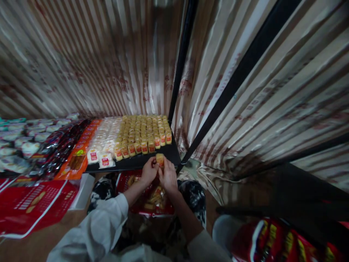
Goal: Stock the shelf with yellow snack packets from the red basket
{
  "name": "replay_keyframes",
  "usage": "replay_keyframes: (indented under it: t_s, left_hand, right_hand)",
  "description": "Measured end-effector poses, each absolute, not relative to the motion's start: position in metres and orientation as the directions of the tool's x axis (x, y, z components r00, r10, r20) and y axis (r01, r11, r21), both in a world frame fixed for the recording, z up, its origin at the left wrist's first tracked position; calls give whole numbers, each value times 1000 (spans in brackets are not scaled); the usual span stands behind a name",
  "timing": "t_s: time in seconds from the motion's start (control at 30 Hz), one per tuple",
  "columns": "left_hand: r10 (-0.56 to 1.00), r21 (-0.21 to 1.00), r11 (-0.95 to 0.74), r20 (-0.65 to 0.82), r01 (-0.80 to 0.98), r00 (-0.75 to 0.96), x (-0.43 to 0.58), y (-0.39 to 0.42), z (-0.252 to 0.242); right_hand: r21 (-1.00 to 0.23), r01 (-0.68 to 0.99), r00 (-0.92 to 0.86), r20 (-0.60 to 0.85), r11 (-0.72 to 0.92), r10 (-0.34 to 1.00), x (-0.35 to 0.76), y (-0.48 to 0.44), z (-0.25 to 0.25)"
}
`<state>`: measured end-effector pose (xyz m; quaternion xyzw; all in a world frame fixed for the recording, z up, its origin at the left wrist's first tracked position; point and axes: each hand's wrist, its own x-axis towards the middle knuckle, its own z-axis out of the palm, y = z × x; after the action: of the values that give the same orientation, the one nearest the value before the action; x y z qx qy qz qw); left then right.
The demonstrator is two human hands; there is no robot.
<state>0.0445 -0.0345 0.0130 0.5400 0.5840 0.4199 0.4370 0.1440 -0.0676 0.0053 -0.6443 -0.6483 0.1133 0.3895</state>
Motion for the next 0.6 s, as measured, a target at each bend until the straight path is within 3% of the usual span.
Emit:
replay_keyframes:
  t_s: [0.13, 0.47, 0.6]
  left_hand:
    - [998, 918, 59, -51, 391, -32, 54, -28, 18]
    - [993, 918, 14, 35, 396, -115, 62, -16, 23]
    - [995, 896, -37, 73, 443, -64, 54, -16, 17]
  right_hand:
    - [-622, 777, 175, 360, 96, 916, 144, -56, -3]
    - [-652, 755, 233, 360, 65, 903, 150, 0, -20]
    - [-626, 778, 220, 362, 61, 906, 145, 18, -23]
